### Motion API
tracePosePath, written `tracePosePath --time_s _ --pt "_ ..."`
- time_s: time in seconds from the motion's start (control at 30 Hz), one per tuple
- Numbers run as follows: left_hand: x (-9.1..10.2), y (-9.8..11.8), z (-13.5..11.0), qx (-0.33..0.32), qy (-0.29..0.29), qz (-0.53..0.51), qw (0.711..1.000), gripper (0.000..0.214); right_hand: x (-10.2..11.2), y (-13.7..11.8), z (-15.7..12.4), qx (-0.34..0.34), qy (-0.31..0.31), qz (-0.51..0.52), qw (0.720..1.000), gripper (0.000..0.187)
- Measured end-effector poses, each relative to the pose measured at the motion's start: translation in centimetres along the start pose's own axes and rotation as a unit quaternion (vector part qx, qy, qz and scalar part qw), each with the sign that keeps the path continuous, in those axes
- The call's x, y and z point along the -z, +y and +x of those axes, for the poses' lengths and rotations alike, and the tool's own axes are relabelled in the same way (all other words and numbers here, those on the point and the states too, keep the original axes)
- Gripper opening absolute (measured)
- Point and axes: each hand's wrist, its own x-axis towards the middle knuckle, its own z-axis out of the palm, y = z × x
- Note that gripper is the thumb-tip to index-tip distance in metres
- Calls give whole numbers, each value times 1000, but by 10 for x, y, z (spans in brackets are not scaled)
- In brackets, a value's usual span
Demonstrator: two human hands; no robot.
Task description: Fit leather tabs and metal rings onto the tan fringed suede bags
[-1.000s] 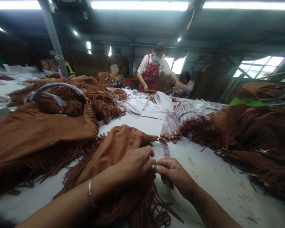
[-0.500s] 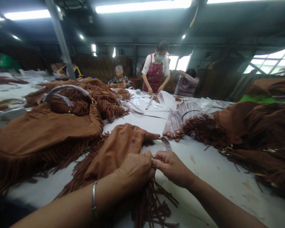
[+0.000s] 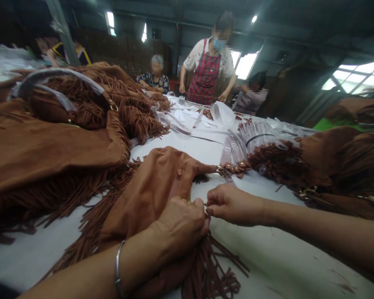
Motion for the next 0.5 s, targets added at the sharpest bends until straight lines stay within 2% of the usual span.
tracePosePath --time_s 0.07,0.13,0.27,0.37,0.43,0.5 --pt "2 -3 0 11 -7 5 1000 19 8 -1 8 14 -42 -31 999 18" --pt "4 -5 -1 24 17 7 1000 17 11 0 12 35 -55 -27 997 17" --pt "1 -7 -5 20 93 22 995 17 5 5 6 26 -65 120 990 21" --pt "-3 -7 -6 1 136 35 990 16 -4 13 -5 13 -28 230 973 26" --pt "-5 -6 -6 -10 156 46 987 18 -7 19 -11 31 1 257 966 29" --pt "-7 -5 -5 -15 163 54 985 18 -7 24 -12 46 0 265 963 32"
